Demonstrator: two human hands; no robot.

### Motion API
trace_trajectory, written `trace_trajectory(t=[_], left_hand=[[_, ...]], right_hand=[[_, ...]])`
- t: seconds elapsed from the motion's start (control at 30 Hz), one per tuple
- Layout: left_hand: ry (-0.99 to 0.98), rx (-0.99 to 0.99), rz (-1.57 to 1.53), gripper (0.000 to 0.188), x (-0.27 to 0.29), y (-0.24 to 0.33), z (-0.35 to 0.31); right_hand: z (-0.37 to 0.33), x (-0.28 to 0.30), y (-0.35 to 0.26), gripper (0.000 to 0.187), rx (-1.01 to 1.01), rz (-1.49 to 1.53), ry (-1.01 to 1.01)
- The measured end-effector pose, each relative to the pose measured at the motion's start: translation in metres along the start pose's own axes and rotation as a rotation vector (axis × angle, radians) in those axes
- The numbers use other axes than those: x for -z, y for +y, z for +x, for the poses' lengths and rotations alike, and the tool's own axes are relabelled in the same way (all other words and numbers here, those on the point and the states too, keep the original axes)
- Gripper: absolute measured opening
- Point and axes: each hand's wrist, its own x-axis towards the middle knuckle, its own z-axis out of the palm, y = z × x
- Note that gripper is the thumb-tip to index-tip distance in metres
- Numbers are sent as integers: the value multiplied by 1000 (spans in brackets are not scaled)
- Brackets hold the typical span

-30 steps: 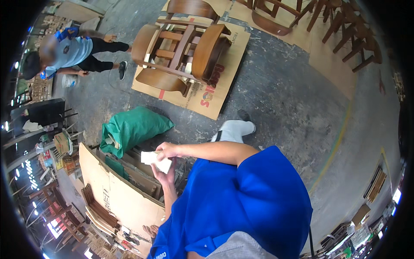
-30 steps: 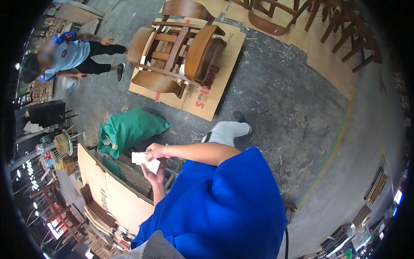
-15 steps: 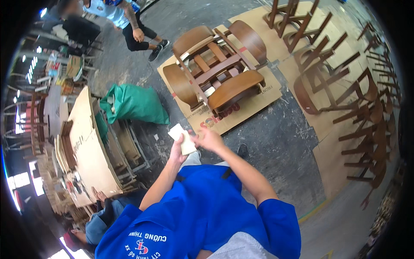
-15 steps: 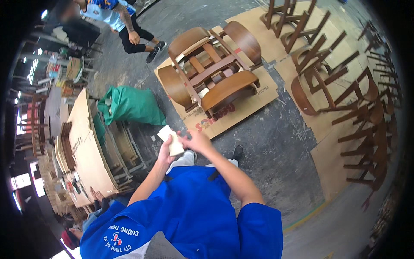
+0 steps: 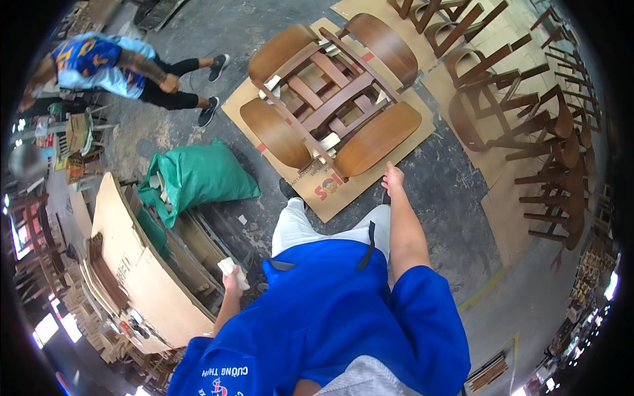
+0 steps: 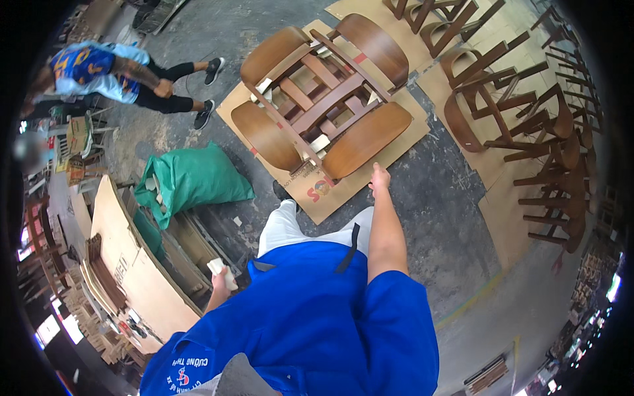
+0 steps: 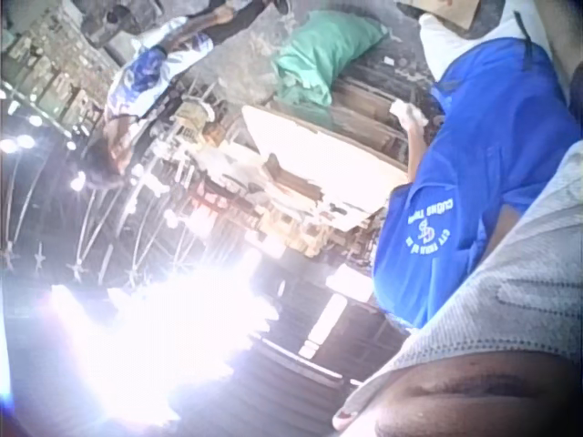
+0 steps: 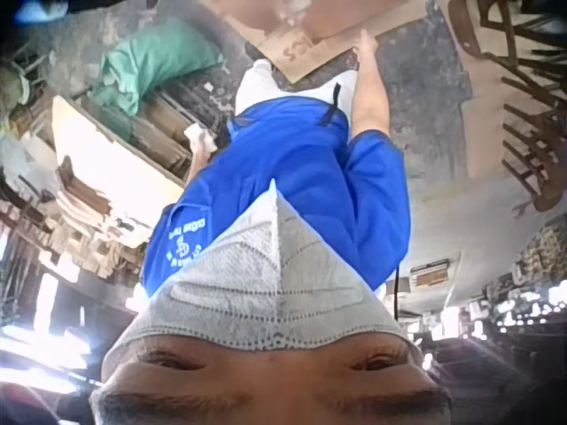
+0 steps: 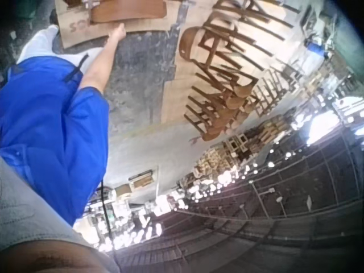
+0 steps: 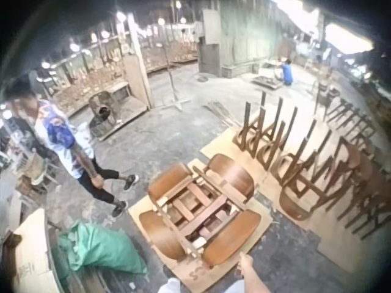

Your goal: The person repeatedly takes small white corner protectors from a green bag and sticks them onto the legs and edges of wooden chairs. They handle the chairs by lifting and rotating them to reach different sides, applying the protectors one at a time.

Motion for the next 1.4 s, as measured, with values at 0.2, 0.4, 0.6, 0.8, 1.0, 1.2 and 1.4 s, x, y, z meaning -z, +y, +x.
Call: trace_trajectory(t=[0.2, 0.4, 0.6, 0.8, 1.0, 1.2, 1.4], left_hand=[[-38, -62, -54, 29, -25, 13, -31], [-83, 100, -99, 32, -96, -21, -71], [-140, 55, -1, 34, -109, 8, -59], [-149, -17, 21, 32, -125, 50, -53], [-252, -94, -53, 36, -167, 77, -62], [-508, -140, -170, 42, -249, 110, -65], [-729, -269, 7, 53, -334, 105, -63]], right_hand=[[30, -44, -18, 51, 129, -7, 1], [33, -69, -31, 44, 103, -15, 216], [10, -69, -45, 46, 108, -53, 240], [17, -69, -35, 42, 135, -106, 227], [32, -67, -24, 35, 98, -1, 176], [-94, -89, 5, 11, 90, 35, -204], [-209, -151, -11, 38, 300, -117, -964]])
